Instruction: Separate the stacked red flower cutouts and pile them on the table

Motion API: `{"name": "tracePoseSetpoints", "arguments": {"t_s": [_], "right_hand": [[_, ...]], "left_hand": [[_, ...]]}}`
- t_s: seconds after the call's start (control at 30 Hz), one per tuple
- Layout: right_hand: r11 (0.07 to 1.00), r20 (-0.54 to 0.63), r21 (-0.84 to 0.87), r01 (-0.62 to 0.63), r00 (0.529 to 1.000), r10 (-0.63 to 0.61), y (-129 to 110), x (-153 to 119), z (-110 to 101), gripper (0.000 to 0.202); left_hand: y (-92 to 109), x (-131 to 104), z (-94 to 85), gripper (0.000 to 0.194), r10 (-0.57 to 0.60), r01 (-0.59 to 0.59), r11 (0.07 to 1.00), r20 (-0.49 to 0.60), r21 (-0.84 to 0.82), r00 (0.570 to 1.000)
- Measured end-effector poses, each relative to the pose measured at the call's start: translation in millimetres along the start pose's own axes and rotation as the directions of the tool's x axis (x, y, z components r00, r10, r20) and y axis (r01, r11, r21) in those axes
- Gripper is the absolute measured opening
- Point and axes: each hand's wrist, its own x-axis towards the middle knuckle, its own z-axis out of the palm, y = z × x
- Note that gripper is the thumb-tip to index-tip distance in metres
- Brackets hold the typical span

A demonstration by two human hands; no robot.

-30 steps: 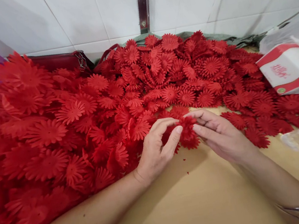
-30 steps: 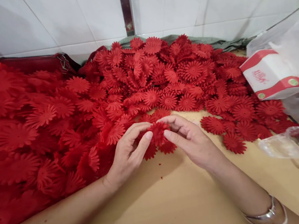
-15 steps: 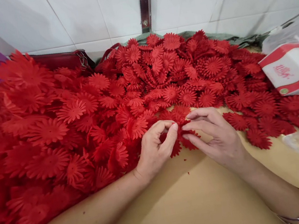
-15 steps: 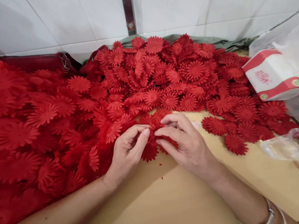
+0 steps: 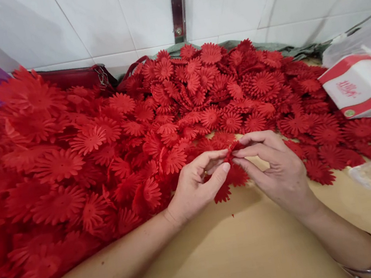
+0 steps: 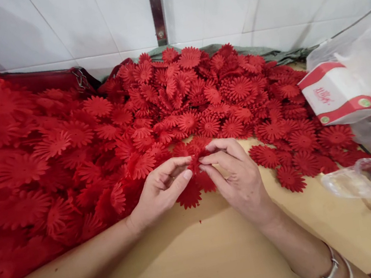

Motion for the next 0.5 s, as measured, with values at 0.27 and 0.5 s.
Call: {"name": "tracePoseSetpoints", "arguments": {"t_s": [0.27, 0.5], "right_hand": [[0.973, 0.075, 0.162, -0.167, 0.985, 0.156, 6.4, -2.1, 0.8, 0.012], [0.899, 0.117, 0.327, -0.291, 0.956, 0.267, 3.3, 0.5, 0.6, 0.012]], "left_hand": [[-1.2, 1.7, 0.7, 0.034, 0.079, -0.082, 0.996, 0.064, 0.038, 0.995], [-2.6, 5.5, -2.8, 0.023, 0.035, -0.035, 0.999, 0.030, -0.018, 0.999]]}}
